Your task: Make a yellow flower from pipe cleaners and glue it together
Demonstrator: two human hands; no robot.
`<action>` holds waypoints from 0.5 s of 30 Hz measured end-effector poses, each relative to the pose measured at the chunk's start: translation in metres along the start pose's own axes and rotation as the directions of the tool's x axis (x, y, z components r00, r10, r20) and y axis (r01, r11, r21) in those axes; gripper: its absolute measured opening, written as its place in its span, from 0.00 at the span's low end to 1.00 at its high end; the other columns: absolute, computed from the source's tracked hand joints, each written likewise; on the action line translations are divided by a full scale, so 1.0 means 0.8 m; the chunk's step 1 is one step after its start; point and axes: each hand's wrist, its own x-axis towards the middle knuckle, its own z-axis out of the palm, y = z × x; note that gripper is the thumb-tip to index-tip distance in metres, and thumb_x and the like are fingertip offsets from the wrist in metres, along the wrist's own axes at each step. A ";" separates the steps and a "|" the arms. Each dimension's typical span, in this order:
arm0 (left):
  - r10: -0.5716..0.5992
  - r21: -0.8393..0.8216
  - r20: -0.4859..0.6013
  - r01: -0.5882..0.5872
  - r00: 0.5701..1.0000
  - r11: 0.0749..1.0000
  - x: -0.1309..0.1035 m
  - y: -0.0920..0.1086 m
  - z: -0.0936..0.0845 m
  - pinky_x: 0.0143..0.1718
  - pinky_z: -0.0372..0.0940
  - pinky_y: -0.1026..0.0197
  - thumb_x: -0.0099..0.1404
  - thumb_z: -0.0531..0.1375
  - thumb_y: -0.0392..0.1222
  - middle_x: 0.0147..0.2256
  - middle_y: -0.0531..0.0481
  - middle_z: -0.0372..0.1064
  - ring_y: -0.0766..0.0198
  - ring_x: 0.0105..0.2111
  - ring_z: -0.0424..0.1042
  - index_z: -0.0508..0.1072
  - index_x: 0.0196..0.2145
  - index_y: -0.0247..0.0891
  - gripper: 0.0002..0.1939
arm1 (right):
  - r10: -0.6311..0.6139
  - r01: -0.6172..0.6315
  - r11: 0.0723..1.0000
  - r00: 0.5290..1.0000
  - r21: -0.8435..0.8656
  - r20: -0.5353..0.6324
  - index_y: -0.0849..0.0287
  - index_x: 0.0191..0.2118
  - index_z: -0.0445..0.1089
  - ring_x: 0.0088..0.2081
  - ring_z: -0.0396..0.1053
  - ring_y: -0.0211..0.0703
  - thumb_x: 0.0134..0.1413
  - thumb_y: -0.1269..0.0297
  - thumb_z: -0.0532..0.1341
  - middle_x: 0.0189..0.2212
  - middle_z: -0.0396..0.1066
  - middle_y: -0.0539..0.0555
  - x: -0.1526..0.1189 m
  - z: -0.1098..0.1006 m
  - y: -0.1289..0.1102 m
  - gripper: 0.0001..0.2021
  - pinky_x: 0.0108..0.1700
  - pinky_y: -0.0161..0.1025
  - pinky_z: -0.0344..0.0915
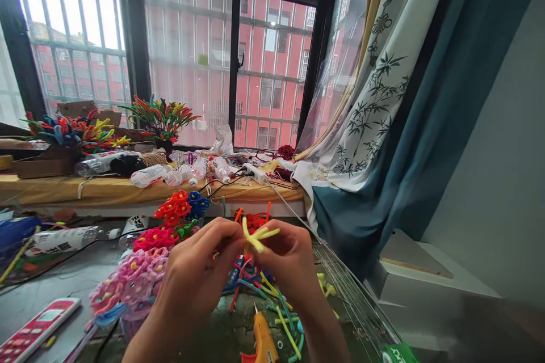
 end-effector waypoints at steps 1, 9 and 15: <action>0.114 0.066 -0.018 -0.113 0.993 0.991 -0.001 -0.002 0.001 0.29 0.62 0.68 0.66 0.57 0.35 0.27 0.55 0.70 0.68 0.25 0.67 0.72 0.31 0.41 0.06 | 0.074 -0.079 0.992 0.996 0.103 0.050 0.59 0.22 0.71 0.16 0.58 0.32 0.40 0.66 0.68 0.15 0.67 0.45 0.003 -0.001 0.001 0.06 0.19 0.30 0.56; 0.369 0.209 -0.041 -0.353 0.928 0.912 -0.008 0.001 0.008 0.36 0.66 0.67 0.66 0.55 0.27 0.32 0.52 0.75 0.66 0.30 0.72 0.72 0.37 0.42 0.11 | 0.249 -0.343 0.871 0.925 0.352 0.286 0.58 0.10 0.59 0.09 0.40 0.23 0.36 0.63 0.66 0.07 0.53 0.40 0.012 -0.006 0.007 0.16 0.13 0.28 0.41; -0.268 -0.108 0.063 0.273 0.961 0.956 0.002 0.008 0.007 0.20 0.54 0.67 0.64 0.60 0.47 0.19 0.58 0.63 0.68 0.19 0.60 0.73 0.28 0.40 0.11 | 0.162 -0.174 0.974 0.983 0.143 0.088 0.60 0.22 0.72 0.15 0.57 0.29 0.40 0.62 0.71 0.13 0.65 0.44 0.006 -0.011 -0.011 0.10 0.17 0.29 0.53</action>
